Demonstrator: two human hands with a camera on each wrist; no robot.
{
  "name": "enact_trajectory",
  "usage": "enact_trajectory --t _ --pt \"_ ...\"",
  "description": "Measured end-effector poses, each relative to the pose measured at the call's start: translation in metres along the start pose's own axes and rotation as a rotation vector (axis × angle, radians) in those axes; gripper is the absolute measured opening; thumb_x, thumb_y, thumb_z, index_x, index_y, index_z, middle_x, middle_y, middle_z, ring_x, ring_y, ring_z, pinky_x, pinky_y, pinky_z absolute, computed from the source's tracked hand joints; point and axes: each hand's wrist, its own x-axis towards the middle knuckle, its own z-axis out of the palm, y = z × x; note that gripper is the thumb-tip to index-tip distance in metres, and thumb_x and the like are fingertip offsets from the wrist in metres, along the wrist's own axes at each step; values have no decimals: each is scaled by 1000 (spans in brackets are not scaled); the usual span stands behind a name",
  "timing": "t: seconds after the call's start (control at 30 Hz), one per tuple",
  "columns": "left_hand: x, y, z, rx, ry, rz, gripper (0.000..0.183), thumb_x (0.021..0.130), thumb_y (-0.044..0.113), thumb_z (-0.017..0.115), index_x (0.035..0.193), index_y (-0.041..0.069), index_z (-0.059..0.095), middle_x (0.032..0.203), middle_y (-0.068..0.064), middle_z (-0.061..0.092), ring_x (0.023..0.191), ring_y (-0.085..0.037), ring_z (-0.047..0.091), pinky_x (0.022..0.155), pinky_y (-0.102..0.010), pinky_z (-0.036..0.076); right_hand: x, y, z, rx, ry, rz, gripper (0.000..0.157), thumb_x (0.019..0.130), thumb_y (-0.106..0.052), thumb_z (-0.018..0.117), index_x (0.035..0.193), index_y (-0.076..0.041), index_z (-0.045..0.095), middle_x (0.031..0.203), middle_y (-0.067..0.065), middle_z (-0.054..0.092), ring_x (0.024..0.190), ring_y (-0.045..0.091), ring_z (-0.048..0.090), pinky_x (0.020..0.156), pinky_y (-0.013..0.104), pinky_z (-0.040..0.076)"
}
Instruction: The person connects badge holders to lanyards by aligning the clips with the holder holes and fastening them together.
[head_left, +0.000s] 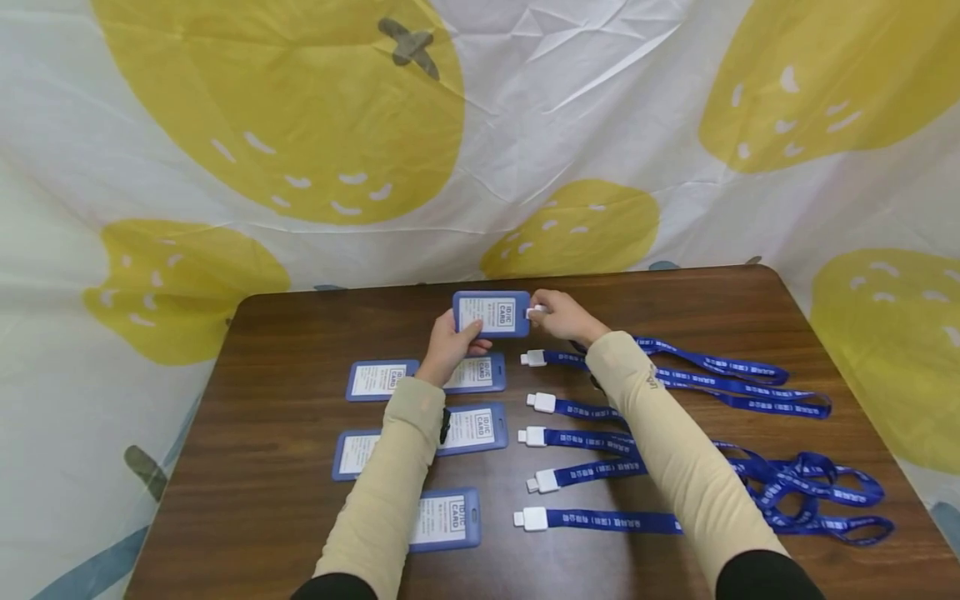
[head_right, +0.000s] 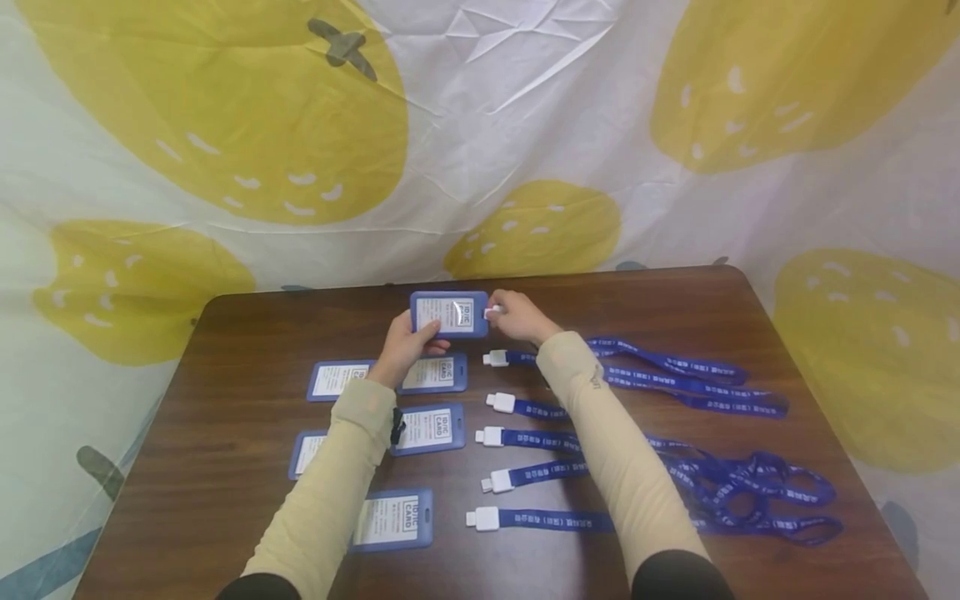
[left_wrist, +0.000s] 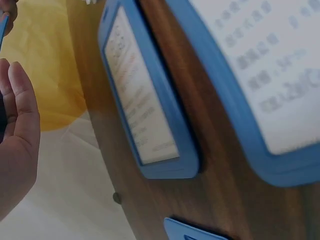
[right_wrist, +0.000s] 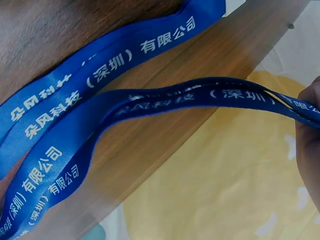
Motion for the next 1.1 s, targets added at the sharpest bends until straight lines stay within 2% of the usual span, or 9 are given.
enact_trajectory --t 0.1,0.27,0.47,0.7,0.93,1.1 --pt "-1 2 1 3 1 12 22 91 1 50 111 -7 47 92 -24 60 56 -15 61 62 -35 54 0 0 -1 7 5 -7 9 89 -4 51 81 1 52 72 13 56 58 14 42 51 24 35" --pt "-1 2 1 -9 7 1 22 91 1 50 111 -7 47 93 -24 60 57 -15 61 65 -38 54 1 -3 -4 0 -14 -3 9 89 -4 51 82 1 52 74 14 57 59 14 43 52 24 35" --pt "-2 3 1 -1 -3 -2 24 92 2 49 113 -7 47 98 -26 59 58 -15 62 63 -33 54 1 -7 -9 -27 -38 -13 8 89 -3 51 81 0 51 74 14 57 59 15 43 53 25 35" --pt "-2 4 1 10 -11 -1 23 92 2 50 113 -7 47 96 -25 59 57 -16 62 62 -33 54 1 -7 -10 -47 -49 -20 10 88 -2 51 79 0 50 71 7 54 61 16 44 55 25 35" --pt "-1 3 3 33 -19 0 24 92 3 50 114 -6 47 95 -25 60 58 -16 62 62 -32 54 -2 -7 -12 -34 -44 -30 9 88 -1 51 78 0 49 74 17 56 58 14 43 53 24 35" --pt "-1 4 5 70 -16 -2 23 92 4 51 113 -5 48 96 -24 60 58 -15 62 63 -33 54 -3 -7 -12 -12 -67 14 11 89 -2 50 79 0 48 76 16 56 60 15 43 53 25 35"
